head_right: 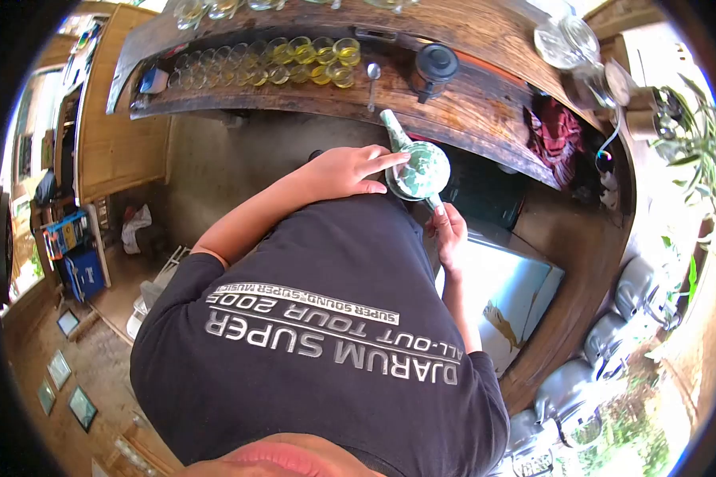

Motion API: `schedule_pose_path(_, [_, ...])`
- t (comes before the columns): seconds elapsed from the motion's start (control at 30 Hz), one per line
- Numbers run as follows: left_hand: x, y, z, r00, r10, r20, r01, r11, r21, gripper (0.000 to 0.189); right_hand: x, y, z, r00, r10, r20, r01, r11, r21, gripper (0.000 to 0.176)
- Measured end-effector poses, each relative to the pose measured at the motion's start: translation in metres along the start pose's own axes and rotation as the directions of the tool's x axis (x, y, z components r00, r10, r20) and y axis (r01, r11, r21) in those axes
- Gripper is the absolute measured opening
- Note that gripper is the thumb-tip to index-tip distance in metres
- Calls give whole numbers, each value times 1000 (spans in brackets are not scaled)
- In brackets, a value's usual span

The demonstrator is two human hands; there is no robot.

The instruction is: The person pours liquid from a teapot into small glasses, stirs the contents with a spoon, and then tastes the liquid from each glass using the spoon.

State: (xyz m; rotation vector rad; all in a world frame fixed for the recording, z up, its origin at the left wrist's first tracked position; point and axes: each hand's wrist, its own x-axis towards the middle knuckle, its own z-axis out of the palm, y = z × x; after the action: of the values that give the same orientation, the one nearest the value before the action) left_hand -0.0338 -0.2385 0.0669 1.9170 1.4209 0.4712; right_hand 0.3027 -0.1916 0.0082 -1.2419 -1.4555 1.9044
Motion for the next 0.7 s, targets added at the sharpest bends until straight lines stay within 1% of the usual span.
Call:
schedule_pose_path(0.03, [-10, -6, -3, 999, -23, -27, 23, 1000, 1, 83, 7, 2, 8, 999, 25, 45, -25, 1000, 3, 45])
schedule_pose_path(0.07, [-21, -10, -6, 996, -28, -87, 29, 999, 17, 83, 15, 2, 18, 995, 49, 89, -50, 999, 4, 45])
schedule_pose_path(0.1, [-32, -14, -11, 994, -41, -102, 44, 999, 19, 83, 23, 0, 28, 993, 47, 108, -47, 999, -2, 45])
schedule_pose_path(0.17, [-54, -23, -22, 984, -131, -123, 141, 987, 78, 83, 39, -4, 50, 977, 19, 214, 3, 995, -102, 45])
schedule_pose_path(0.2, [-65, -28, -27, 975, -140, -171, 156, 984, 82, 84, 46, -6, 63, 972, 34, 231, -8, 994, -113, 45])
schedule_pose_path(0.23, [-76, -34, -33, 973, -148, -180, 164, 983, 80, 84, 53, -8, 76, 970, 35, 242, -7, 993, -118, 45])
schedule_pose_path(0.3, [-99, -48, -47, 949, -160, -271, 179, 983, 47, 84, 66, -16, 104, 961, 77, 267, -32, 986, -166, 45])
schedule_pose_path(0.33, [-110, -57, -52, 938, -147, -315, 173, 983, 55, 85, 70, -25, 121, 957, 82, 279, -39, 987, -159, 44])
schedule_pose_path(0.37, [-120, -67, -58, 937, -147, -317, 172, 984, 52, 85, 77, -25, 135, 957, 84, 279, -39, 986, -163, 44])
schedule_pose_path(0.43, [-138, -89, -71, 924, -151, -352, 193, 977, 87, 86, 91, -26, 165, 950, 13, 311, 57, 975, -214, 43])
schedule_pose_path(0.57, [-173, -140, -105, 911, -134, -389, 182, 979, 88, 86, 114, -29, 233, 956, 9, 294, 56, 975, -214, 44])
schedule_pose_path(0.63, [-188, -166, -122, 916, -122, -383, 179, 977, 117, 87, 120, -30, 267, 969, 43, 242, 5, 981, -193, 44])
schedule_pose_path(0.7, [-201, -190, -140, 925, -124, -359, 175, 978, 114, 88, 128, -34, 296, 974, 42, 223, 6, 977, -212, 43])
